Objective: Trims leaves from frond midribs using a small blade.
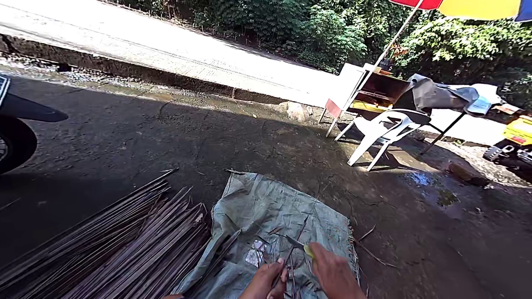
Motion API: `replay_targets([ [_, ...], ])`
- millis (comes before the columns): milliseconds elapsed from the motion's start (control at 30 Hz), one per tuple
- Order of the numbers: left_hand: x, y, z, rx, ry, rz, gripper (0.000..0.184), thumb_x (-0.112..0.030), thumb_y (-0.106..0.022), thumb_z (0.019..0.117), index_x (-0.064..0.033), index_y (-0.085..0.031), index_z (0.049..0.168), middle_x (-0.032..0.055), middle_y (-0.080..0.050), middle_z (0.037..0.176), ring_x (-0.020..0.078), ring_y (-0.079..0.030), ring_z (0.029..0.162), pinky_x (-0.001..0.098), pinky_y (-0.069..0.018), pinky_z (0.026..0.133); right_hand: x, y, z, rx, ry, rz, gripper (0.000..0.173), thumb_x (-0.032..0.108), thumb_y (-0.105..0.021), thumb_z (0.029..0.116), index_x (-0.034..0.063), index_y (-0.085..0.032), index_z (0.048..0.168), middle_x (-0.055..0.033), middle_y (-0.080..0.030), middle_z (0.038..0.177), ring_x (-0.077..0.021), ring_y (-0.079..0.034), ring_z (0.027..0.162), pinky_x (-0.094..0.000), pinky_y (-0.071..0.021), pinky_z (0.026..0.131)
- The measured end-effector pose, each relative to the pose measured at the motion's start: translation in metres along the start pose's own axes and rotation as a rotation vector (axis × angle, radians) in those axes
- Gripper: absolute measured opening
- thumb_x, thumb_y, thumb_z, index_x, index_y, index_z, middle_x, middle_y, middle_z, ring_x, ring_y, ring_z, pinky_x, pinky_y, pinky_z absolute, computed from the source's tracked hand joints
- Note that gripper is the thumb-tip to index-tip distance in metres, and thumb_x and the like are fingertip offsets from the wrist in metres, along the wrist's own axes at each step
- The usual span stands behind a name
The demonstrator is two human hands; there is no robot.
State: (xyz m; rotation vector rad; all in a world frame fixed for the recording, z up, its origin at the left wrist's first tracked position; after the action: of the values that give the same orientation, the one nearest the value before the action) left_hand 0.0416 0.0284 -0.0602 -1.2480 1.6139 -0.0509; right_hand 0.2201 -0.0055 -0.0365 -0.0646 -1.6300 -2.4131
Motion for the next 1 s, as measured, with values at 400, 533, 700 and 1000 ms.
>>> replay_targets([
  [400, 0.005, 0.002, -0.001, -0.042, 0.059, -0.004, 0.046, -0.021, -0.015, 0.1139, -0.0153, -0.044, 0.079, -0.0114, -0.032, 0.046, -0.0034, -0.028, 0.035, 0.0117, -0.0253, 0.037, -0.04, 0.01, 0.012, 0.069, -0.282, -0.131, 0.018, 0.001, -0.061, 0.0934, -0.0048, -0.069, 0.109, -0.0233, -0.071, 0.088, -0.0408, -0.071, 0.065, -0.0531, -0.0567, 0.055],
  [533, 0.001, 0.002, 0.002, -0.015, 0.046, -0.099, 0.047, -0.023, -0.013, 0.1137, -0.0163, -0.044, 0.079, -0.0122, -0.032, 0.045, -0.0051, -0.029, 0.034, 0.0104, -0.0255, 0.036, 0.022, -0.01, -0.005, 0.068, 0.042, 0.05, 0.013, 0.005, -0.065, 0.0896, -0.0011, -0.071, 0.1, -0.0172, -0.07, 0.079, -0.0323, -0.069, 0.056, -0.0467, -0.0562, 0.048],
  [700, 0.003, 0.001, 0.003, -0.039, 0.061, -0.111, 0.048, -0.022, -0.013, 0.1138, -0.016, -0.043, 0.077, -0.0116, -0.032, 0.044, -0.0046, -0.03, 0.033, 0.0103, -0.026, 0.035, -0.021, -0.02, 0.009, 0.175, -0.14, -0.158, 0.022, 0.004, -0.065, 0.0922, 0.0002, -0.073, 0.113, -0.0218, -0.071, 0.087, -0.038, -0.071, 0.065, -0.0497, -0.0572, 0.056],
  [1000, 0.003, 0.001, -0.002, -0.031, 0.062, -0.171, 0.048, -0.022, -0.012, 0.1137, -0.0165, -0.043, 0.077, -0.0128, -0.032, 0.045, -0.0064, -0.029, 0.033, 0.009, -0.0247, 0.035, -0.024, -0.001, 0.01, 0.153, -0.243, -0.075, 0.019, 0.004, -0.058, 0.0953, -0.0022, -0.069, 0.109, -0.0211, -0.072, 0.088, -0.0384, -0.071, 0.065, -0.0508, -0.0566, 0.056],
])
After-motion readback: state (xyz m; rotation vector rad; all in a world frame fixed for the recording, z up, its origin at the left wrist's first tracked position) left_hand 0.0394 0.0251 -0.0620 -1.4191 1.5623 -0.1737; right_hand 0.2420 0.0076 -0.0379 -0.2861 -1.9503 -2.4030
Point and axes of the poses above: each hand's wrist, its own z-axis towards the middle knuckle, its own y-axis out of the back of the hand, x = y × z, the point moved 4 cm from there along z, towards the middle knuckle
